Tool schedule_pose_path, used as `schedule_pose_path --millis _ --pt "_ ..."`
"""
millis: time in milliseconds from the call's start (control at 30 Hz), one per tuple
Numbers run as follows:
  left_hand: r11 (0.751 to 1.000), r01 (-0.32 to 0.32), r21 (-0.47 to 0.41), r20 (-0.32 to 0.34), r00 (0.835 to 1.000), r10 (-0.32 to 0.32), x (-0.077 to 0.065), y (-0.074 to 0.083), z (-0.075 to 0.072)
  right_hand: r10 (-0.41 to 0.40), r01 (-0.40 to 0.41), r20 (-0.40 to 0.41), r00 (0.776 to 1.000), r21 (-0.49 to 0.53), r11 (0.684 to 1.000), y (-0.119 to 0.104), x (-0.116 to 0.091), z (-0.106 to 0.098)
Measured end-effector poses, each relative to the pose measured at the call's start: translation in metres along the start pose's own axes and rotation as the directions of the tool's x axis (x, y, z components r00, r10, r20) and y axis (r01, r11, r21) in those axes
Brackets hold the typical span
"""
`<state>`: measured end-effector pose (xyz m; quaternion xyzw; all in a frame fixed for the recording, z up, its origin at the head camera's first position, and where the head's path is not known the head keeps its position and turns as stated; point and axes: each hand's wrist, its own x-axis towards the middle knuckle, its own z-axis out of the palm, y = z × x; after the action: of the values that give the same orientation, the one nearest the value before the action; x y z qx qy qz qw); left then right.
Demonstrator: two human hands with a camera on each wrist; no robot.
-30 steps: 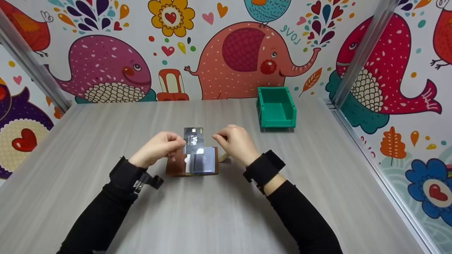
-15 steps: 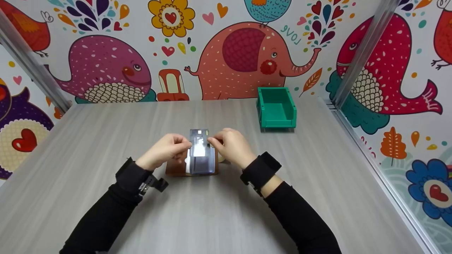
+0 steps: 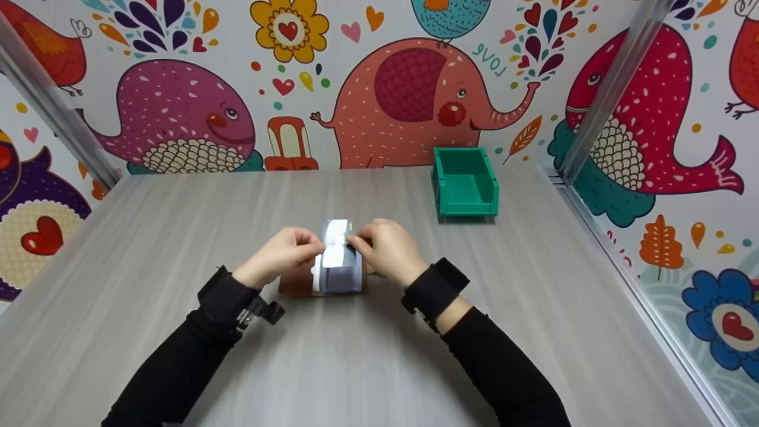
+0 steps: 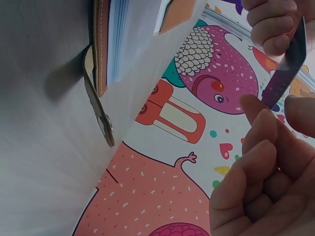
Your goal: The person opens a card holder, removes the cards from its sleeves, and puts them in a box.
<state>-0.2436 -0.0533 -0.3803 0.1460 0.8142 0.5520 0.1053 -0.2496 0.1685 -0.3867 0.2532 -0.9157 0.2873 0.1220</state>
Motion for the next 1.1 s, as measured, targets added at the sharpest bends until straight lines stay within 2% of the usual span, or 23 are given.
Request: schedule_pose_path --millis 400,800,967,1100 --pt "0.996 -0.038 0.085 -0.014 0.999 0.039 0.001 -0.0011 0.0019 0.023 -0.023 0.001 1.0 0.0 1.0 0.0007 -0.0009 0.0046" --pt "0.992 -0.034 0.118 -0.027 0.999 0.037 0.0022 -0.0034 0.0044 0.124 -0.125 0.028 0.992 0.049 0.991 -0.0019 -0.0007 0.0067" --pt "0.987 -0.05 0.152 -0.038 0.998 0.057 0.0002 -0.0039 0.0044 0.114 -0.116 0.025 0.993 0.106 0.988 -0.0009 -0.002 0.0065" --pt "0.98 -0.043 0.193 -0.072 0.996 0.058 0.0001 -0.0047 0.0062 0.106 -0.108 0.02 0.994 0.134 0.985 0.0 -0.0023 0.0069"
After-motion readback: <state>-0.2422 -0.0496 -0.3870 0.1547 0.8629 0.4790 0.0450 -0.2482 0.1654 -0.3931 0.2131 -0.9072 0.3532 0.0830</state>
